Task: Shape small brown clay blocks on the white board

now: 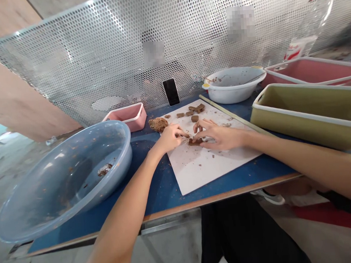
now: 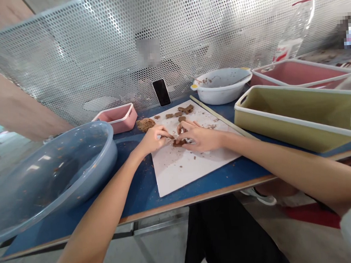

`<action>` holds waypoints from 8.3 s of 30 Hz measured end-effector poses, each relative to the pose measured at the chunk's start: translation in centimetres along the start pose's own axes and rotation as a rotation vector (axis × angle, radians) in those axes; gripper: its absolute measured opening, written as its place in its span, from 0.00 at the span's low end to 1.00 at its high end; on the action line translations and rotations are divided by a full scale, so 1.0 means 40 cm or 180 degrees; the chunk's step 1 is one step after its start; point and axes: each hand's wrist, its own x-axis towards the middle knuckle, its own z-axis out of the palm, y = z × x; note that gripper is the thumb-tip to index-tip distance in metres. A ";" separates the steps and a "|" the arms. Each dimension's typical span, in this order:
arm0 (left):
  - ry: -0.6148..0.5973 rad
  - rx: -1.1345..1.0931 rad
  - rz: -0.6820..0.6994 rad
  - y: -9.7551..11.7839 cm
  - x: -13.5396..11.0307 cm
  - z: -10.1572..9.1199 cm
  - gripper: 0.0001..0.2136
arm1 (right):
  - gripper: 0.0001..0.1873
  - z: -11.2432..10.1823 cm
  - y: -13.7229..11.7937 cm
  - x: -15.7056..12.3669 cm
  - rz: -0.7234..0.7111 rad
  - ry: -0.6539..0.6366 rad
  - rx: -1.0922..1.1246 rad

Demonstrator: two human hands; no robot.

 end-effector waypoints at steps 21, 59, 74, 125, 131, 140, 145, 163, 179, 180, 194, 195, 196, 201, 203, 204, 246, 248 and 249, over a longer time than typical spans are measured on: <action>0.0020 0.0262 -0.0063 0.000 0.005 0.019 0.24 | 0.21 -0.001 -0.002 0.004 -0.0011 -0.0018 0.0258; -0.0180 0.0391 0.0147 -0.002 0.007 0.026 0.25 | 0.19 0.009 0.005 0.007 0.0002 0.0279 0.0417; -0.0093 0.0039 0.0359 0.001 0.002 0.013 0.25 | 0.20 0.008 0.011 0.004 -0.0050 0.0279 -0.0741; -0.0207 0.0064 0.0253 0.003 0.006 -0.001 0.27 | 0.23 -0.003 -0.019 0.002 -0.0143 0.0079 -0.1249; -0.0176 0.0085 0.0345 -0.001 0.005 0.002 0.25 | 0.22 0.000 -0.020 0.002 -0.0244 0.0017 -0.1213; -0.0140 0.0093 0.0345 -0.003 0.004 0.009 0.25 | 0.21 0.008 -0.012 0.001 -0.0306 0.0006 -0.1096; 0.0054 -0.0078 0.0464 0.003 0.003 0.001 0.25 | 0.21 0.007 -0.011 0.002 -0.0127 0.0159 -0.1138; 0.0617 0.0021 0.0358 -0.001 0.004 0.007 0.22 | 0.23 0.005 -0.015 0.004 -0.0128 0.0066 -0.0888; 0.0674 -0.0011 0.0245 0.004 0.002 0.007 0.22 | 0.23 0.005 -0.010 0.002 -0.0246 0.0022 -0.0925; 0.0703 -0.0024 0.0225 0.005 0.002 0.008 0.23 | 0.23 0.004 -0.010 0.002 -0.0225 0.0026 -0.0912; 0.0788 0.0040 0.0061 0.000 0.004 0.009 0.23 | 0.27 0.000 0.006 -0.001 0.0121 0.0139 -0.0969; 0.0788 0.0034 0.0054 0.001 0.003 0.009 0.23 | 0.26 0.000 0.008 -0.001 0.0121 0.0166 -0.0966; 0.0789 0.0029 0.0047 0.001 0.003 0.009 0.23 | 0.25 0.001 0.010 -0.001 0.0113 0.0207 -0.0967; 0.0752 0.0029 0.0132 0.003 0.002 0.009 0.24 | 0.22 -0.002 0.019 -0.002 -0.0014 0.0490 -0.0994; 0.0704 0.0039 0.0199 0.002 0.002 0.009 0.25 | 0.22 -0.005 0.024 -0.002 -0.0124 0.0633 -0.0960; 0.0671 0.0037 0.0238 0.001 0.002 0.010 0.25 | 0.22 -0.006 0.025 -0.002 -0.0170 0.0696 -0.0938; 0.1775 0.0240 -0.0208 -0.072 -0.002 0.000 0.09 | 0.17 -0.001 0.018 0.009 0.0346 0.0619 -0.0502; 0.1961 0.0393 -0.0257 -0.094 -0.011 -0.021 0.09 | 0.17 -0.001 0.020 0.009 0.0347 0.0600 -0.0539; 0.1992 0.0440 -0.0302 -0.104 -0.015 -0.030 0.09 | 0.17 0.000 0.021 0.009 0.0338 0.0606 -0.0558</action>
